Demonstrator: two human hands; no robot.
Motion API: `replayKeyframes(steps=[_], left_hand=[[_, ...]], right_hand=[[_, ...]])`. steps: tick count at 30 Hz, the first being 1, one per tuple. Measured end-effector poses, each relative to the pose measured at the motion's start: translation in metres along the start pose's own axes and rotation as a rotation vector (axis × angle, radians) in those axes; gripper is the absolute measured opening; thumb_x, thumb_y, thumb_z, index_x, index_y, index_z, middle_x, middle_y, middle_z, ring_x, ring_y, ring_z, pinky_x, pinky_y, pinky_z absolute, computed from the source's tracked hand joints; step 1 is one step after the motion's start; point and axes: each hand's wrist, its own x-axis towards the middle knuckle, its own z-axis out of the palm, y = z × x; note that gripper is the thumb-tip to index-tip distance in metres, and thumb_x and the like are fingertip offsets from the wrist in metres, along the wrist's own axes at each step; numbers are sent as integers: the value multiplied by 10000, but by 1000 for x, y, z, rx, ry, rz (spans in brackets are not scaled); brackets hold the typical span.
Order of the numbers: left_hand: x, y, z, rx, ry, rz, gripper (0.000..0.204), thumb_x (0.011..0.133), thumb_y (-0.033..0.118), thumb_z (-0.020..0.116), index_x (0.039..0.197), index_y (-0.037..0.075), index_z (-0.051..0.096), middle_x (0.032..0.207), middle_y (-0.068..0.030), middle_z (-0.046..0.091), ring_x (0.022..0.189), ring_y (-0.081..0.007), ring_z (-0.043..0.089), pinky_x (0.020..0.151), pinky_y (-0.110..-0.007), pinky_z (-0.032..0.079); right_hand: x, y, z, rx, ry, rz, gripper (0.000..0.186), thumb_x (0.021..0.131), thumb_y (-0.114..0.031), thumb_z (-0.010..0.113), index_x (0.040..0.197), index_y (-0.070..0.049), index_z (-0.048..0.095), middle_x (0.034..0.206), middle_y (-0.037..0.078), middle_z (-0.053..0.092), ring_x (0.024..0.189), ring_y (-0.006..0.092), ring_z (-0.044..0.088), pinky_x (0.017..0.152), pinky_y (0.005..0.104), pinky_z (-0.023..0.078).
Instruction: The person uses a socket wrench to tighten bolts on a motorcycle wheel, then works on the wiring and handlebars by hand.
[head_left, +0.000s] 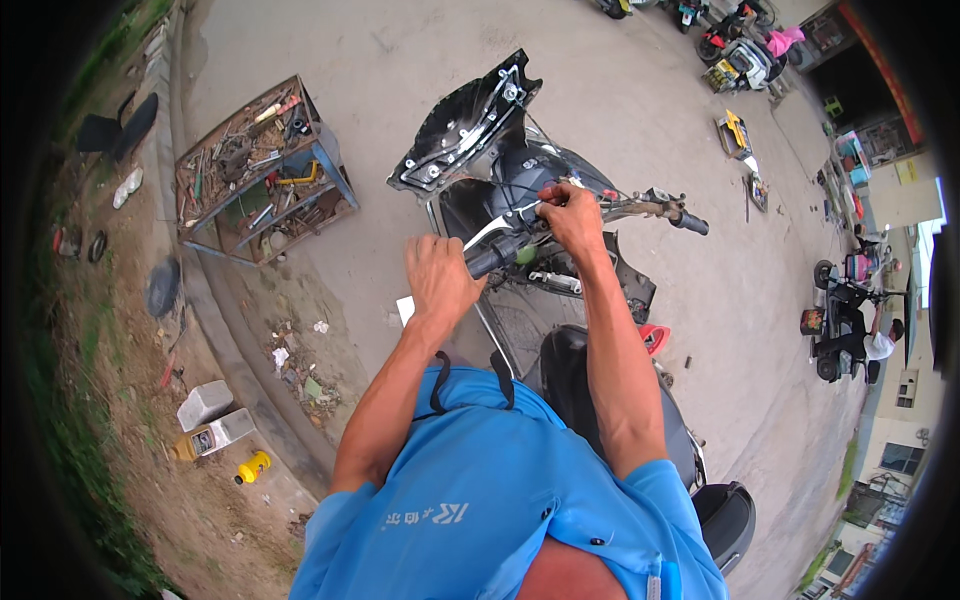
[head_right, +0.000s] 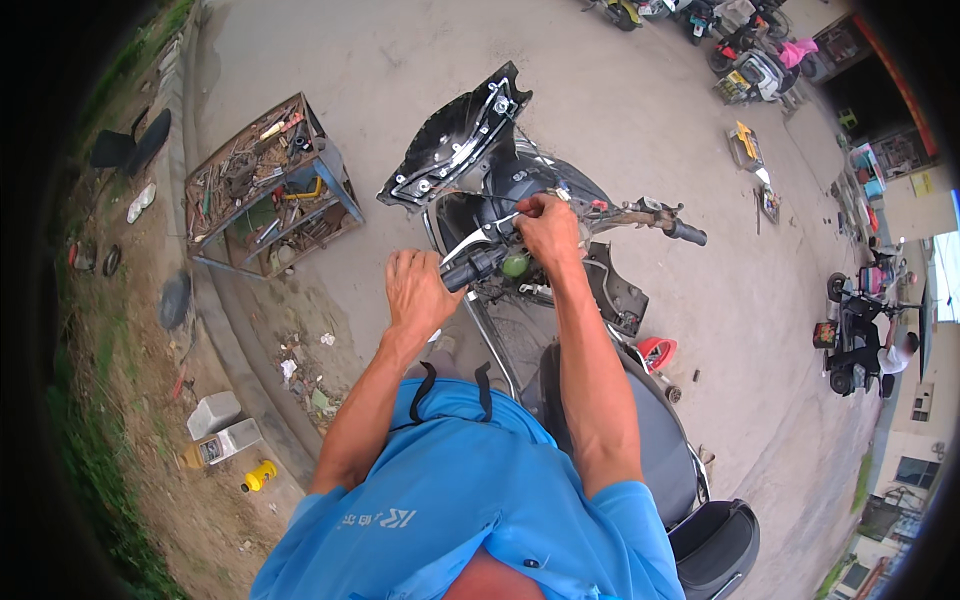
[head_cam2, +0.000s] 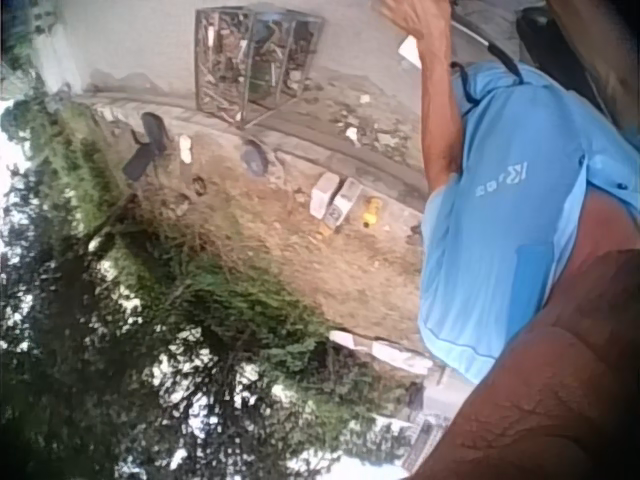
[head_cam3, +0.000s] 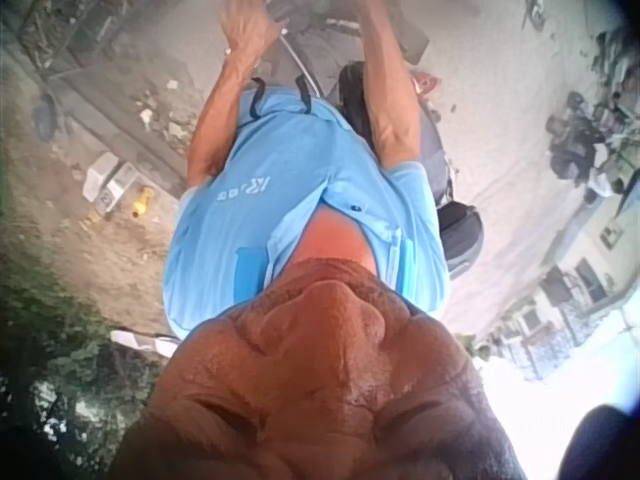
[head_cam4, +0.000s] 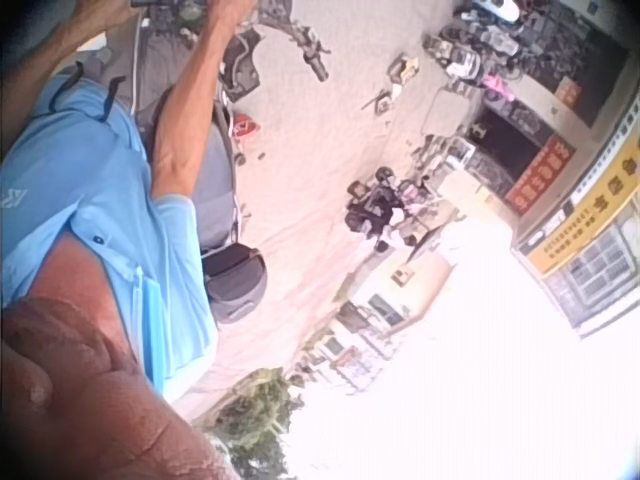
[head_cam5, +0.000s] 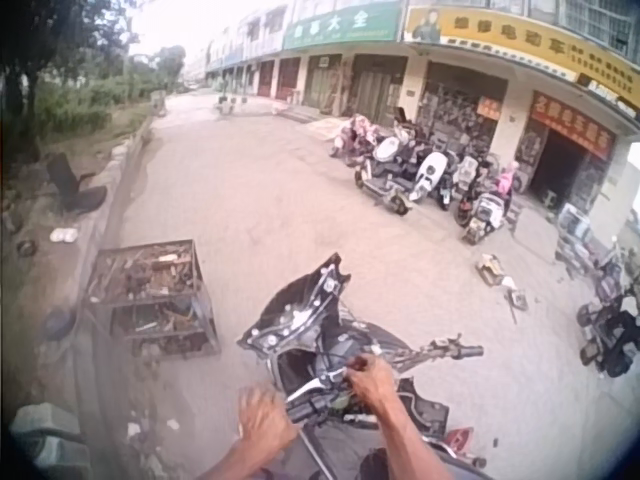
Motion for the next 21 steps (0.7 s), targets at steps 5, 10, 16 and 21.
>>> replayKeyframes(steps=[5, 10, 16, 21], left_hand=[[-4, 4, -3, -68, -50, -12, 706, 656, 319, 871, 1196, -35, 586, 1188, -185, 590, 1214, -360, 497, 1140, -588, 252], [6, 7, -10, -2, 66, -55, 742, 629, 299, 890, 1198, -47, 562, 1155, -190, 578, 1198, -364, 503, 1141, -581, 254], [-5, -2, -1, -182, -27, 20, 680, 611, 272, 880, 1136, -44, 588, 1120, -190, 589, 1188, -363, 509, 1135, -587, 259], [13, 1, -29, -190, -195, -85, 935, 671, 340, 859, 1375, -103, 432, 1282, -244, 514, 1365, -391, 379, 1184, -614, 108]], right_hand=[[0, 3, -1, -1, -28, 57, 292, 728, -142, 741, 1000, -35, 749, 877, 78, 740, 809, 176, 697, 765, 303, 536], [-6, 2, 0, 66, 8, 45, 263, 757, -98, 736, 1002, -5, 736, 834, 65, 719, 763, 133, 670, 733, 284, 530], [-18, -9, -5, 78, 3, 135, 241, 787, -13, 746, 1025, -3, 716, 829, 14, 643, 743, 77, 562, 687, 233, 489], [-24, -23, -7, 89, 22, 230, 231, 812, 2, 728, 1042, -10, 706, 860, -1, 619, 758, 65, 544, 697, 219, 468]])
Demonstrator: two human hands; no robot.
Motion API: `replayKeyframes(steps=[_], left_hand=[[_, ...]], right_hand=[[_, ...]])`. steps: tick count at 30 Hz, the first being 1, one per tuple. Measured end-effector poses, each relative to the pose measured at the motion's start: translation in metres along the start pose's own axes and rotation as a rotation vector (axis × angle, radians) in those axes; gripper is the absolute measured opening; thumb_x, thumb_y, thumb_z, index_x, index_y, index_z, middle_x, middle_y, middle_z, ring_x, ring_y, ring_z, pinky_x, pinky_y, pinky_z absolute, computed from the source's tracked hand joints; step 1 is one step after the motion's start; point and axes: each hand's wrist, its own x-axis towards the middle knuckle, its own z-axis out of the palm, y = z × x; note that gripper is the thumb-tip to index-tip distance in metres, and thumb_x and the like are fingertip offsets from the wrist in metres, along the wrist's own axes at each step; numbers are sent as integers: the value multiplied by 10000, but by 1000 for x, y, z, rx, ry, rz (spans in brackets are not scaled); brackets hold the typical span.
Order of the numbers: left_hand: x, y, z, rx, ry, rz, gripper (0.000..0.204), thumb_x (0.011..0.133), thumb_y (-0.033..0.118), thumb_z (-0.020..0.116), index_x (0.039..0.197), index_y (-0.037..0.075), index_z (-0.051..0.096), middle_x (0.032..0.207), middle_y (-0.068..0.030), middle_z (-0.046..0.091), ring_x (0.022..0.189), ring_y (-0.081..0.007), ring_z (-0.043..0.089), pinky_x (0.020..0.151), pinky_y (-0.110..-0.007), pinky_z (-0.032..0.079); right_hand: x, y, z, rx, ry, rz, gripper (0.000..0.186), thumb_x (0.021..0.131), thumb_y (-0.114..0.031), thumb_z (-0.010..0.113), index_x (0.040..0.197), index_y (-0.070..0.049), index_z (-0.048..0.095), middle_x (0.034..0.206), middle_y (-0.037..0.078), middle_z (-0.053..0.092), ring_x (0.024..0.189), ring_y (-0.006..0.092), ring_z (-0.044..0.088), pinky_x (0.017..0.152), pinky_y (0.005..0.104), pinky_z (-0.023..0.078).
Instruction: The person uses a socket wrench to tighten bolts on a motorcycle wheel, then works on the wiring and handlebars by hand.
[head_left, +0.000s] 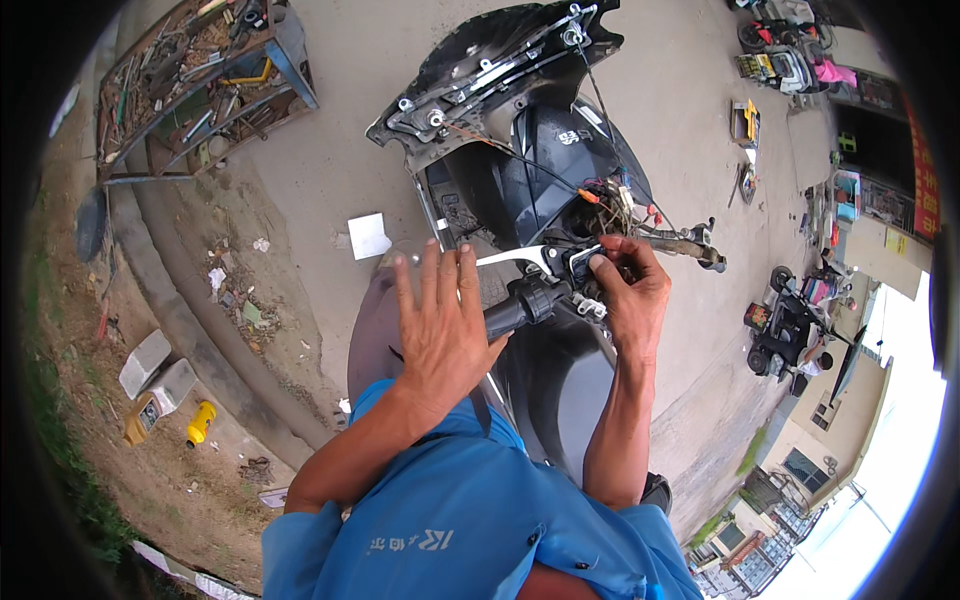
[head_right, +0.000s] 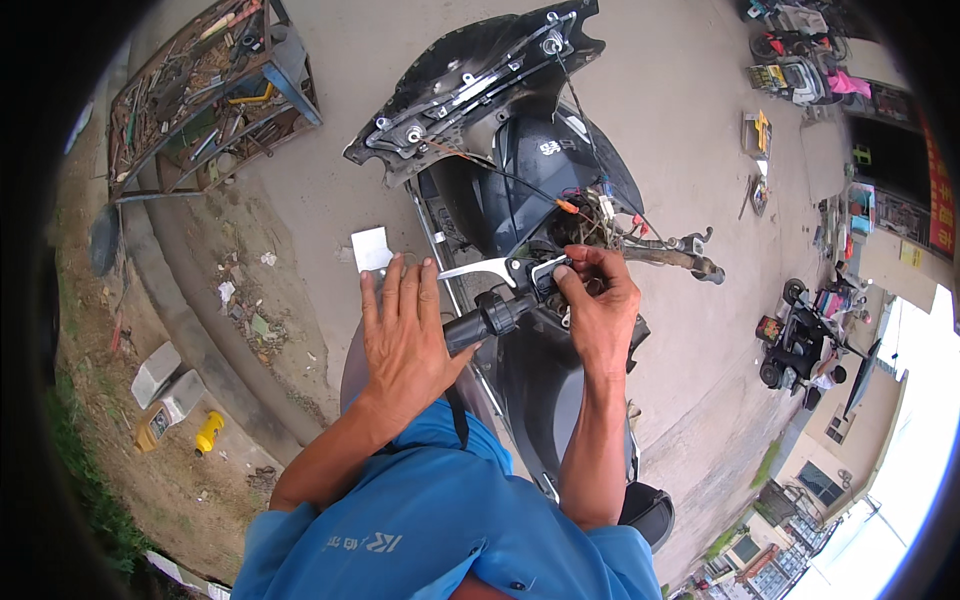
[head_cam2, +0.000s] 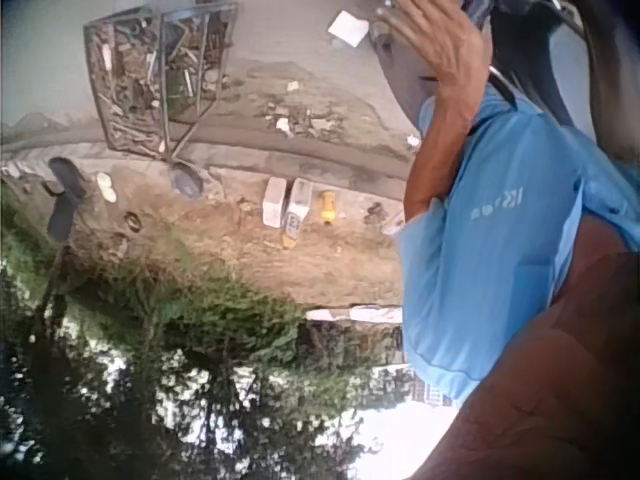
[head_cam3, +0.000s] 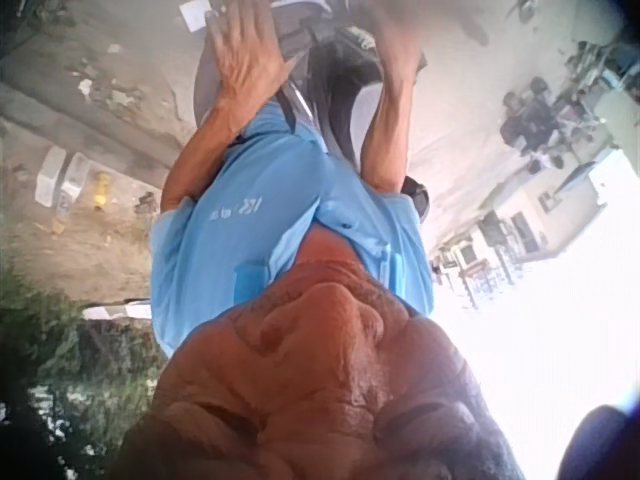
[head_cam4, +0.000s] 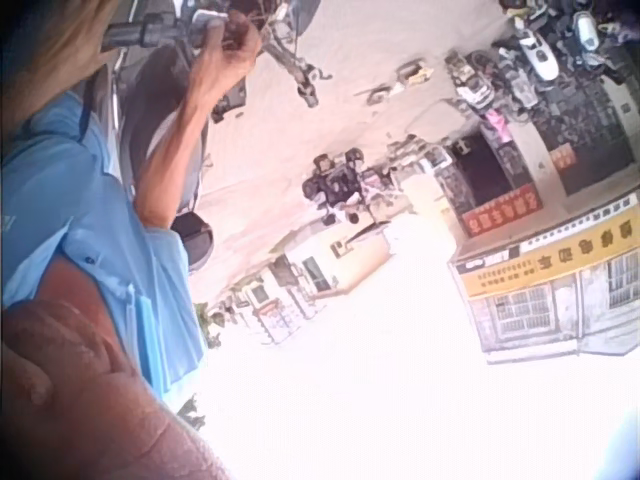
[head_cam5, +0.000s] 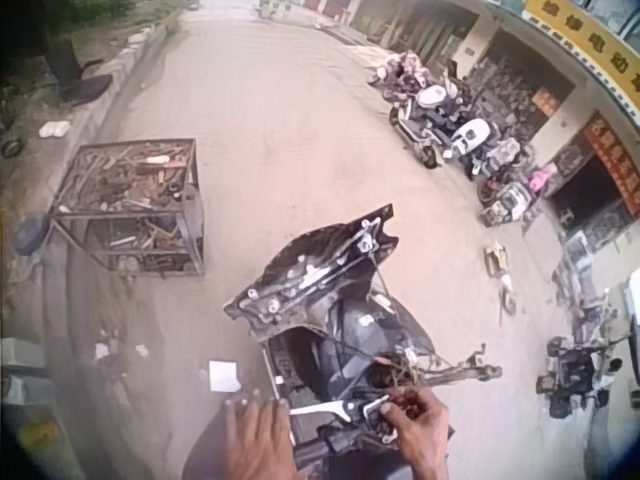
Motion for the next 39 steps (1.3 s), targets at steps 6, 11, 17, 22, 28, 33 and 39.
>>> replayKeyframes(steps=[6, 11, 17, 22, 28, 33, 39], left_hand=[[-8, -21, 23, -78, -27, 180, 717, 646, 288, 846, 1203, -62, 557, 1078, -198, 562, 1200, -349, 507, 1137, -628, 249], [3, -9, 7, 60, -39, 51, 974, 562, 354, 884, 1338, -59, 463, 1384, -267, 469, 1375, -484, 356, 1107, -729, 161], [2, -17, 6, -34, -199, 125, 808, 659, 343, 826, 1270, -87, 517, 1127, -229, 581, 1250, -446, 496, 1084, -730, 217], [-2, -24, 7, -138, -229, 144, 712, 796, 411, 738, 1265, -82, 528, 1061, -214, 588, 1214, -442, 524, 1079, -733, 226], [12, -9, 3, 16, -184, 21, 492, 956, 260, 578, 1313, -71, 513, 1181, -233, 633, 1331, -440, 479, 1133, -676, 187], [17, -15, 2, 16, -173, 112, 476, 850, 178, 688, 1228, -81, 560, 1000, -180, 635, 1124, -348, 628, 1127, -639, 265], [4, -20, 7, -107, -118, 157, 793, 625, 244, 849, 1285, -60, 530, 1136, -204, 597, 1279, -378, 497, 1140, -675, 208]], right_hand=[[-1, -11, 1, -1, 2, 66, 227, 802, 40, 722, 1021, -6, 686, 888, 5, 597, 791, 72, 529, 727, 215, 445], [-1, -4, -3, 87, -41, 43, 251, 785, 64, 730, 1024, 10, 675, 1011, 44, 582, 906, 115, 529, 827, 238, 433], [-2, -7, -3, 65, -14, 40, 275, 759, 65, 751, 1019, 21, 675, 1016, 71, 614, 918, 143, 533, 821, 275, 422], [-4, -9, -2, 55, 11, 59, 294, 732, 78, 755, 1011, 24, 679, 1005, 76, 612, 940, 164, 528, 832, 290, 408], [-6, -9, 2, 98, 37, 63, 288, 735, 83, 748, 1009, 19, 682, 1016, 78, 607, 951, 164, 526, 851, 282, 402], [-3, -7, 2, 166, 25, 78, 286, 758, 84, 741, 1031, 23, 680, 1002, 47, 572, 894, 117, 497, 819, 245, 403], [-1, -8, 2, 142, 34, 130, 219, 796, 64, 716, 1004, -3, 700, 894, -14, 586, 791, 54, 505, 742, 198, 422]])
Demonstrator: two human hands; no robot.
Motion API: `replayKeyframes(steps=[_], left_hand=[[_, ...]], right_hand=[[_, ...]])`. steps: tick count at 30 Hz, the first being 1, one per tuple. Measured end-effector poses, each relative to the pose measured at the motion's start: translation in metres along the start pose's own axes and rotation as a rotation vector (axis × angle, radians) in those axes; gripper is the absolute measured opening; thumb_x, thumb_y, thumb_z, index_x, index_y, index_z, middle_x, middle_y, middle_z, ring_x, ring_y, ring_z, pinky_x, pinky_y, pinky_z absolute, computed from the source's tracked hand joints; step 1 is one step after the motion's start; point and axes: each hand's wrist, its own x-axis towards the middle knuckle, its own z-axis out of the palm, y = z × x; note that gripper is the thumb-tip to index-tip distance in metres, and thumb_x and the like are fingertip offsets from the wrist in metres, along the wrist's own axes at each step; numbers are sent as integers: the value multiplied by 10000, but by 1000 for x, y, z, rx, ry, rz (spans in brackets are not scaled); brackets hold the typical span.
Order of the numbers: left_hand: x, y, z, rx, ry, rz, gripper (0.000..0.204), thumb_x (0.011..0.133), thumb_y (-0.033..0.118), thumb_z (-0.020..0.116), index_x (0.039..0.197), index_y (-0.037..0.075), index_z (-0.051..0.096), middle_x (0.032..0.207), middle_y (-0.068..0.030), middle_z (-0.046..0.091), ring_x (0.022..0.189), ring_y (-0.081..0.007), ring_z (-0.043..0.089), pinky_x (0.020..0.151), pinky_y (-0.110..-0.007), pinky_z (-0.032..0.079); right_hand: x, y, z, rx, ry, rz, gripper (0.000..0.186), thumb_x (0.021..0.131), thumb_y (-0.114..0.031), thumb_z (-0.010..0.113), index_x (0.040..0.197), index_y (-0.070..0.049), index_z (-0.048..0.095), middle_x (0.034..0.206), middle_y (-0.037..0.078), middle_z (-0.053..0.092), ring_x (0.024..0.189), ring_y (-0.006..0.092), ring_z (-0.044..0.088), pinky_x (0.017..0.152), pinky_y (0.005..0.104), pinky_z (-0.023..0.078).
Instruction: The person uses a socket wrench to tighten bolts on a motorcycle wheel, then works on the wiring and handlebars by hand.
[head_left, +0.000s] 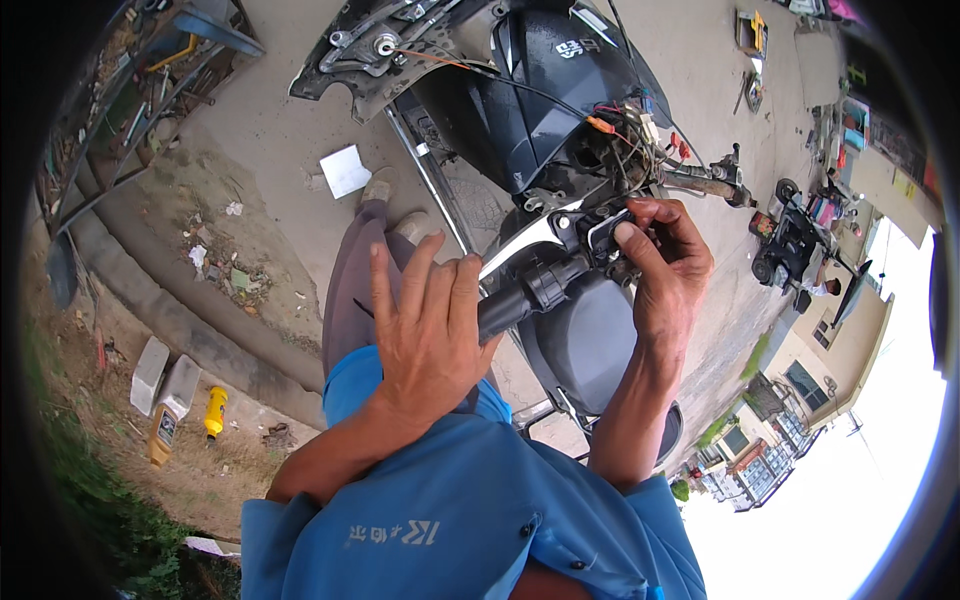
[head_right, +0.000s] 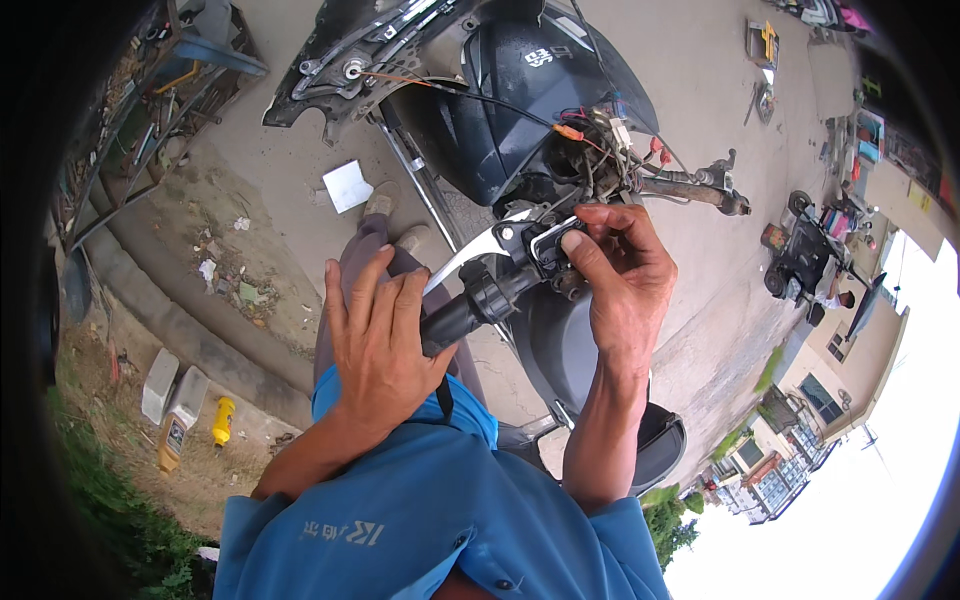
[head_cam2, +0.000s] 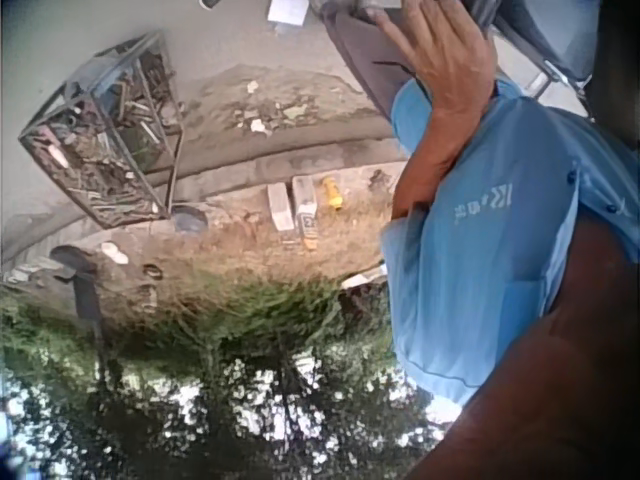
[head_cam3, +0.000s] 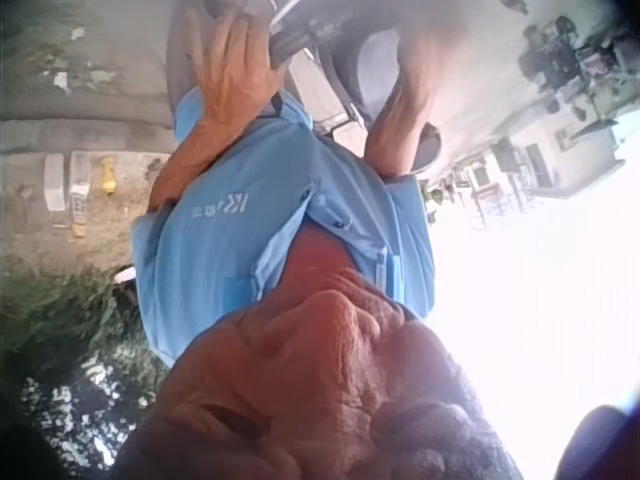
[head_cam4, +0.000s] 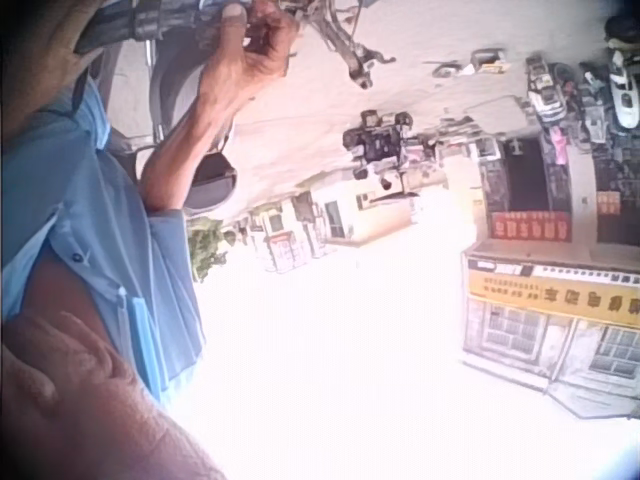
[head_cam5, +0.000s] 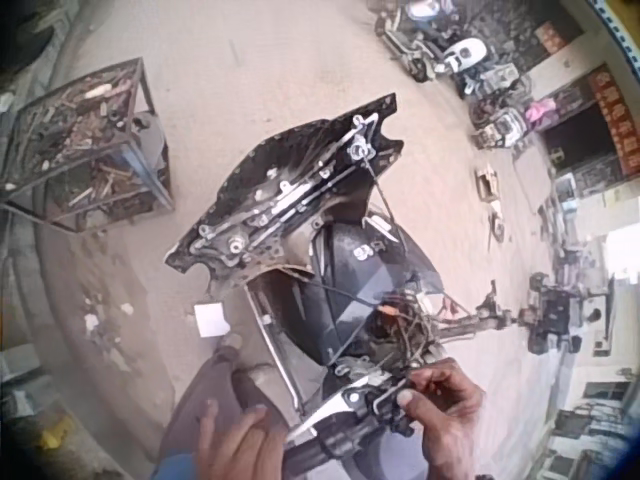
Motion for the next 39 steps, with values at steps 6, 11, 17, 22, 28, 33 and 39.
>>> replayKeyframes(steps=[6, 11, 17, 22, 28, 33, 39], left_hand=[[0, 13, -3, 140, 78, -72, 890, 653, 265, 860, 1377, -48, 447, 1316, -213, 518, 1361, -390, 404, 1175, -627, 153], [-7, 5, 10, 153, 116, 24, 784, 647, 240, 859, 1287, -58, 517, 1244, -213, 575, 1255, -370, 505, 1180, -598, 174], [-3, 14, 11, 285, 284, -18, 833, 695, 345, 852, 1324, -70, 496, 1308, -232, 535, 1352, -368, 406, 1178, -599, 160], [-4, 5, 17, 249, 218, 42, 644, 644, 283, 872, 1123, -56, 608, 1126, -205, 621, 1225, -353, 506, 1164, -594, 208], [-7, 3, 15, 201, 274, 64, 701, 662, 291, 855, 1202, -36, 551, 1197, -214, 588, 1269, -379, 471, 1117, -683, 200], [-6, -7, -17, 81, 280, 246, 803, 747, 312, 777, 1393, 11, 408, 1422, -219, 444, 1382, -407, 368, 1134, -673, 177], [5, -99, -91, -72, 187, 355, 536, 802, 124, 712, 1290, 16, 516, 1261, -168, 595, 1210, -370, 542, 1083, -505, 368]], right_hand=[[4, 14, 1, 66, 6, -78, 231, 800, 19, 725, 1030, 2, 713, 835, 0, 627, 755, 71, 564, 687, 217, 472], [13, 20, 7, 7, 9, -185, 202, 801, -44, 737, 996, 4, 729, 787, 4, 618, 704, 87, 569, 656, 244, 484], [-6, 20, -9, 292, 125, -247, 340, 896, -145, 700, 1202, -9, 642, 952, -3, 596, 747, 64, 500, 649, 199, 391], [-46, 68, 3, 478, 268, -240, 401, 947, -219, 667, 1249, 22, 563, 1024, 37, 578, 891, 102, 530, 797, 246, 440], [-101, 106, 83, 1036, -207, 218, 514, 986, -441, 589, 1305, -42, 535, 1176, 98, 605, 1055, 171, 591, 890, 324, 457], [-99, 66, 123, 1192, -398, 185, 672, 969, -520, 565, 1375, 2, 451, 1424, 207, 477, 1334, 314, 459, 1146, 446, 340], [-96, 55, 139, 1477, -290, 366, 713, 951, -452, 605, 1436, 26, 393, 1456, 257, 442, 1379, 390, 419, 1180, 477, 316]])
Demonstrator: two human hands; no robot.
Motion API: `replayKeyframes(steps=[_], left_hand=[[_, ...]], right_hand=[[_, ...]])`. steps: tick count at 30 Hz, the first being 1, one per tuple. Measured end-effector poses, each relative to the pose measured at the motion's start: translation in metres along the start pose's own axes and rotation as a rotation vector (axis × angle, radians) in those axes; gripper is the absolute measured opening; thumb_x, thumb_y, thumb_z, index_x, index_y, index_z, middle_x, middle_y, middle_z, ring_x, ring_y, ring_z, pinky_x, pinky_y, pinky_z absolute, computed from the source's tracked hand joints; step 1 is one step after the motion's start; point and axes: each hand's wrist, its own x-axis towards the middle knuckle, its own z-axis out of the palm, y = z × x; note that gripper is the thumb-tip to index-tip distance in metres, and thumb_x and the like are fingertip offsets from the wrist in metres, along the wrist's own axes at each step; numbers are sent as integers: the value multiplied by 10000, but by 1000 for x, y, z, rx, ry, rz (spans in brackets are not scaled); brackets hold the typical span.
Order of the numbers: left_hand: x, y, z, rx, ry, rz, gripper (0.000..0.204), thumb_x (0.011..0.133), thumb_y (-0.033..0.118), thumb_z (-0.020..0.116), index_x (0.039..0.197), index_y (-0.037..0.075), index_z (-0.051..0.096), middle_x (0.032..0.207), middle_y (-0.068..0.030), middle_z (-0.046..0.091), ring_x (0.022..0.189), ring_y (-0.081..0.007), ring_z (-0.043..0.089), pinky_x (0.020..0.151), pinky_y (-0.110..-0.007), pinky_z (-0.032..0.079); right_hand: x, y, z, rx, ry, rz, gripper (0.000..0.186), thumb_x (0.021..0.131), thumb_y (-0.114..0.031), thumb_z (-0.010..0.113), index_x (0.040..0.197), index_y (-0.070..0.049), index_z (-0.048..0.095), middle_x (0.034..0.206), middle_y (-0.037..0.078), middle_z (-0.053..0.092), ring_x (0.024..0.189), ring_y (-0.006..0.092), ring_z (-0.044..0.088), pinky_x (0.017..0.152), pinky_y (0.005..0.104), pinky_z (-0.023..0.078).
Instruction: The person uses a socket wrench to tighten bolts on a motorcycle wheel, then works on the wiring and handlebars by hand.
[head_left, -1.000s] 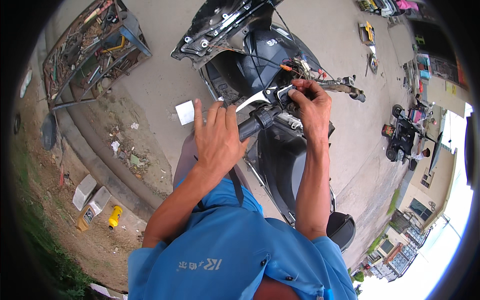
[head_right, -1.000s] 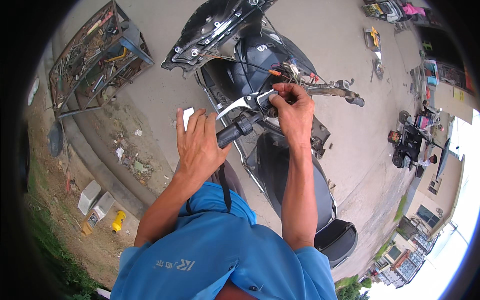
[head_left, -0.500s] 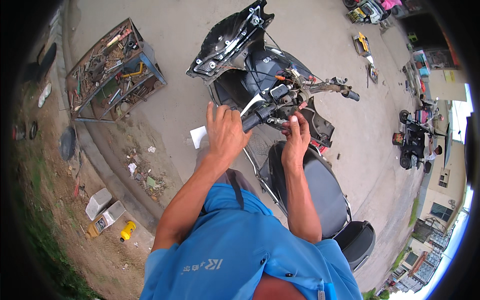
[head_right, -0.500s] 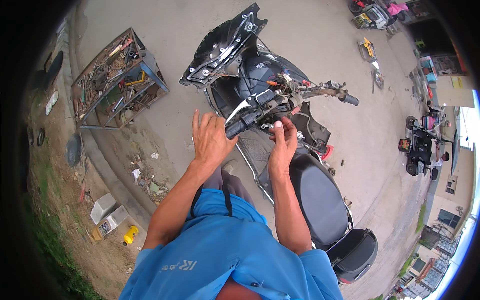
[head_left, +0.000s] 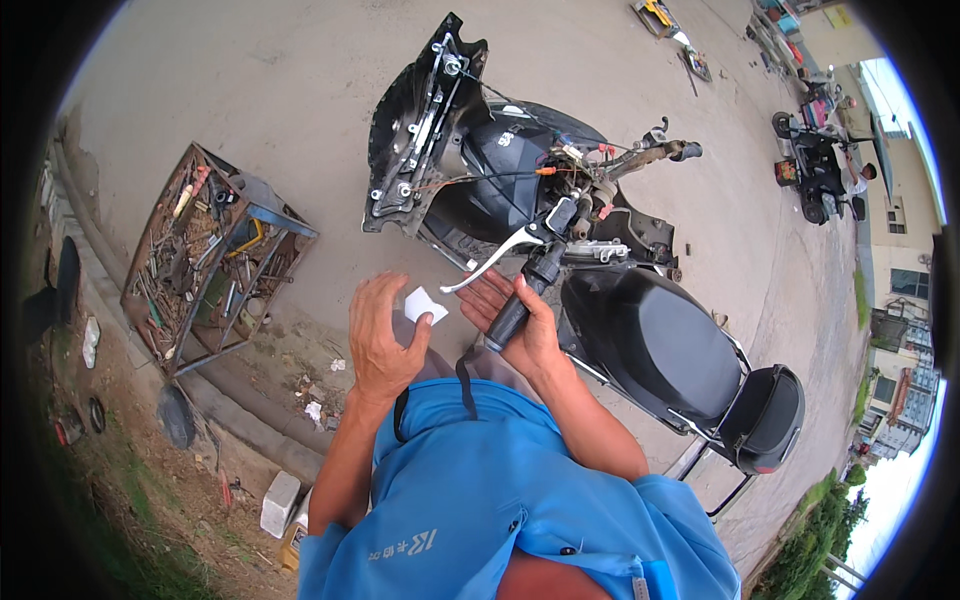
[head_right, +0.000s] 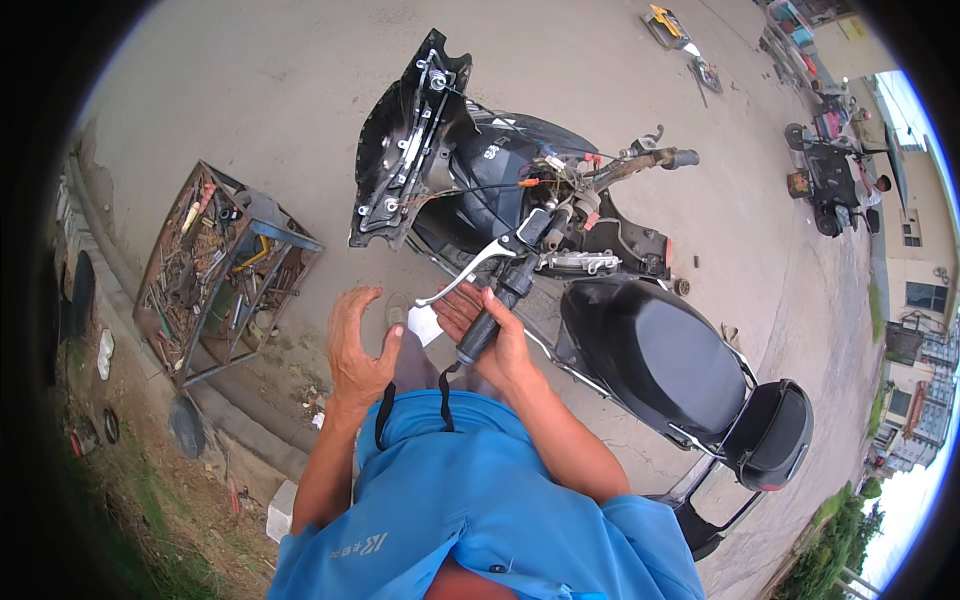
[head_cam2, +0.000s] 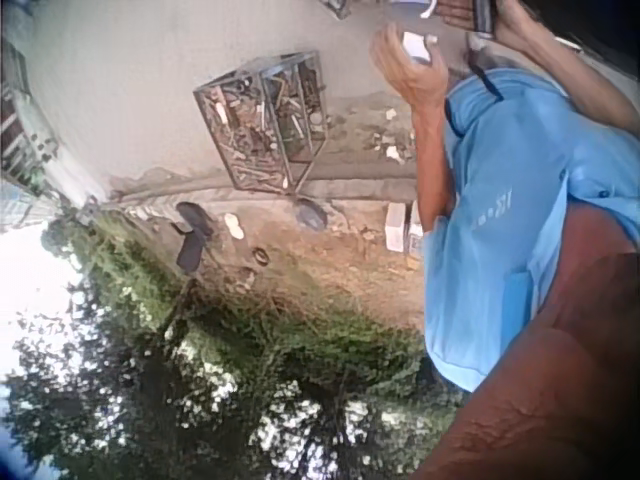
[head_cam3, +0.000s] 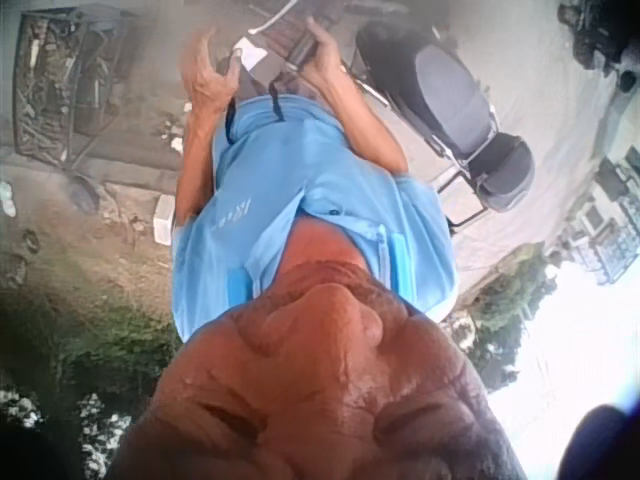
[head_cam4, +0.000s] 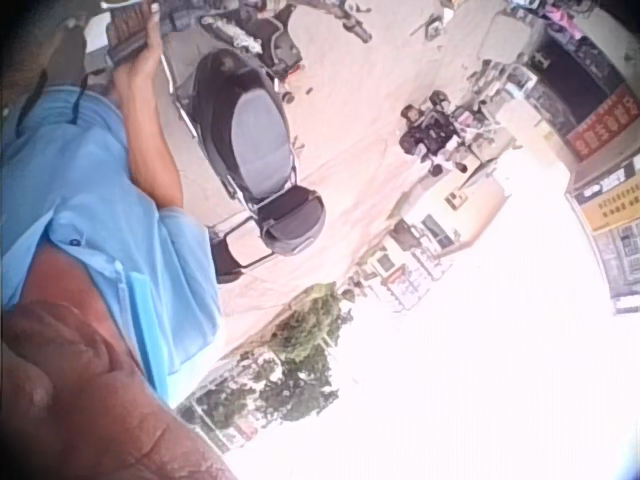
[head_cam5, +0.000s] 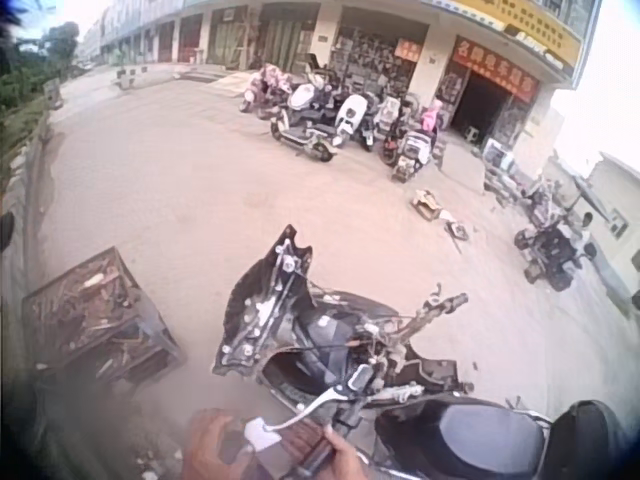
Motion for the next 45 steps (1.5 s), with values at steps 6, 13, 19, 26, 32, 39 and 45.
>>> replayKeyframes(steps=[6, 13, 19, 26, 32, 39, 45], left_hand=[[-31, -130, -55, 72, -205, -268, 352, 843, 28, 649, 1189, 17, 587, 1062, -130, 651, 1024, -335, 607, 920, -441, 458], [-104, -247, -76, 97, -402, -533, 343, 856, 34, 640, 1198, 38, 603, 1011, -117, 670, 994, -328, 618, 896, -432, 468], [-72, -261, -79, 70, -443, -613, 293, 883, 57, 634, 1175, 30, 628, 1052, -129, 682, 999, -328, 631, 892, -432, 480], [-64, -277, -69, -21, -481, -674, 272, 911, 58, 602, 1179, 18, 629, 1056, -142, 686, 1001, -314, 647, 878, -419, 494], [-65, -292, -71, -66, -489, -737, 271, 925, 53, 600, 1191, 5, 617, 1076, -157, 681, 983, -291, 663, 876, -395, 503], [3, -248, -89, 175, -434, -336, 205, 882, 85, 648, 1079, 28, 643, 962, -144, 690, 893, -327, 660, 794, -419, 512], [116, -148, -91, 91, -290, 116, 168, 814, 153, 743, 944, 73, 674, 739, -56, 662, 667, -261, 642, 575, -379, 494]], right_hand=[[0, 3, 5, 3, -4, -78, 711, 906, -429, 643, 1411, 26, 433, 1435, 237, 476, 1376, 391, 430, 1181, 479, 325], [-1, 12, 0, -75, 300, -226, 269, 900, -275, 642, 988, -28, 581, 785, 60, 541, 695, 195, 522, 683, 362, 439], [2, 11, 26, -127, 253, -198, 968, 826, -515, 707, 1484, 55, 285, 1407, 292, 448, 1347, 436, 429, 1195, 536, 267], [-2, 9, -13, 47, 47, -185, 621, 849, -426, 704, 1237, 26, 527, 968, 118, 604, 915, 242, 601, 843, 394, 483], [5, 12, 34, -191, 417, -225, 728, 827, -429, 724, 1361, -5, 471, 1075, 174, 622, 1052, 307, 597, 975, 452, 460], [1, 6, 9, -117, 235, -188, 810, 807, -445, 737, 1382, 27, 415, 1024, 171, 643, 1008, 345, 607, 937, 520, 469], [2, 12, 13, -160, 367, -258, 604, 885, -373, 655, 1318, 11, 482, 758, 41, 490, 692, 162, 471, 651, 308, 414]])
